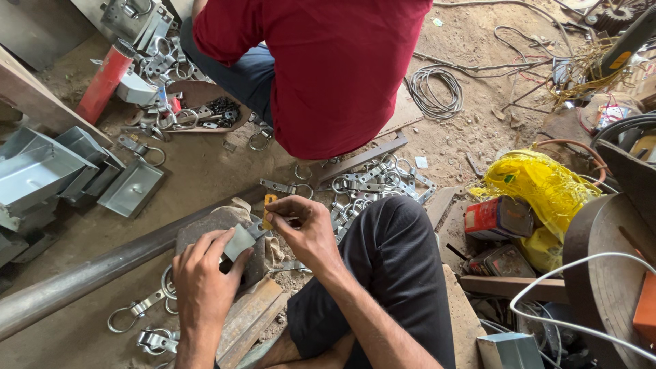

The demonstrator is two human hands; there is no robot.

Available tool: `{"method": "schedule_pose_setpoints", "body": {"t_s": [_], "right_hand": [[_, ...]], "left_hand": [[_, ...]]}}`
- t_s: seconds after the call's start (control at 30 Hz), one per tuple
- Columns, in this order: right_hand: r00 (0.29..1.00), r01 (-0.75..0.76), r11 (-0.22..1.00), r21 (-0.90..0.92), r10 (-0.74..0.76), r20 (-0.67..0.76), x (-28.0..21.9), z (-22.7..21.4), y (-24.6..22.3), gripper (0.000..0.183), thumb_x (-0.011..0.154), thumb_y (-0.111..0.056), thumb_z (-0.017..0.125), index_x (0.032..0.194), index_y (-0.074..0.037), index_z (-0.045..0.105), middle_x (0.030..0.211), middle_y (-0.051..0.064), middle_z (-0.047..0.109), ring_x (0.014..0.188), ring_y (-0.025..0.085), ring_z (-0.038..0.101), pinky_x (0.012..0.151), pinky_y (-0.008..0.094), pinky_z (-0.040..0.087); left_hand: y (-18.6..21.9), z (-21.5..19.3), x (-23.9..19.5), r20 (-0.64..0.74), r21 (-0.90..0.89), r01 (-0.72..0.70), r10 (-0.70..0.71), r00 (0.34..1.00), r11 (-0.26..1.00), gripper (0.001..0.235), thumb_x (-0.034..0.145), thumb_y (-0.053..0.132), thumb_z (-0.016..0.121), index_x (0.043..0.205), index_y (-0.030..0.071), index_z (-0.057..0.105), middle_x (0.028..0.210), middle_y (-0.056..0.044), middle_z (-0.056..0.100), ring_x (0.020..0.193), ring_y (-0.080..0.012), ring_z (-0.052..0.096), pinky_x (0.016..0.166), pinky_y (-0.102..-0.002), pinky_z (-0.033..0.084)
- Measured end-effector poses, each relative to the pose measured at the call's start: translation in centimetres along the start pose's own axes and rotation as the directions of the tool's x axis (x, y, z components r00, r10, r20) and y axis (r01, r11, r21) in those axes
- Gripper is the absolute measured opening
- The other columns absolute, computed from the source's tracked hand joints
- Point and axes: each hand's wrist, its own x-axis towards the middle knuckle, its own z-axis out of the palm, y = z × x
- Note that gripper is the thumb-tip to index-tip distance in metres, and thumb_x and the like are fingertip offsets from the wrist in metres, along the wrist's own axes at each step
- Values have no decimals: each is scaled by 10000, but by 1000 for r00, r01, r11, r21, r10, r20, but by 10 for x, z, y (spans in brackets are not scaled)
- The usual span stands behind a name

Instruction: The person assembles metal components by hand, inserting pins into metal hooks and brackets while sitting on the floor.

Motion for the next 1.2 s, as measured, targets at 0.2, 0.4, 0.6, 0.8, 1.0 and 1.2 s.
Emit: {"method": "schedule_pose_setpoints", "body": {"t_s": [0.2,0.4,0.6,0.8,1.0,1.2], "right_hand": [[1000,7,1000,-22,-7,5,0,0,2,191,913,-123,737,1085,-45,770,964,87,806,854,144,771,783,289,646],[1000,13,1000,-7,-13,3,-1,0,1,193,912,-124,744,1085,-46,771,963,89,807,861,143,768,791,293,640],[1000,5,1000,-29,-5,3,0,1,0,195,906,-134,747,1082,-53,774,969,82,808,861,142,771,797,297,646],[1000,14,999,-39,-13,5,0,0,0,193,906,-136,749,1080,-58,775,983,72,807,878,141,769,797,297,640],[1000,29,999,-43,-29,3,0,1,2,188,906,-137,754,1077,-62,777,976,69,806,867,133,758,775,285,628],[1000,31,999,-45,-31,-2,1,1,4,178,902,-145,763,1062,-67,782,962,66,805,847,131,752,769,286,627]], "left_hand": [[-1,1,1,-3,16,2,-2,1000,1000,518,740,358,861,1168,85,754,1173,-44,747,1016,-232,688,909,-413,484],[0,0,-1,-5,3,0,0,1000,1000,510,747,353,853,1165,78,755,1160,-46,750,1019,-234,691,917,-416,484],[-2,2,0,3,0,-6,6,1000,1000,521,747,361,853,1167,71,753,1156,-51,750,1013,-236,693,913,-417,483],[-1,1,0,6,1,-12,12,1000,1000,518,749,360,852,1168,73,750,1152,-49,750,1008,-230,695,920,-424,483],[5,-6,1,7,-18,-3,3,1000,1000,496,751,328,851,1166,77,751,1139,-42,749,1021,-242,691,914,-422,475],[7,-8,2,-3,-19,-12,12,1000,1000,494,749,322,853,1167,79,753,1141,-43,747,1021,-245,688,922,-421,473]]}}
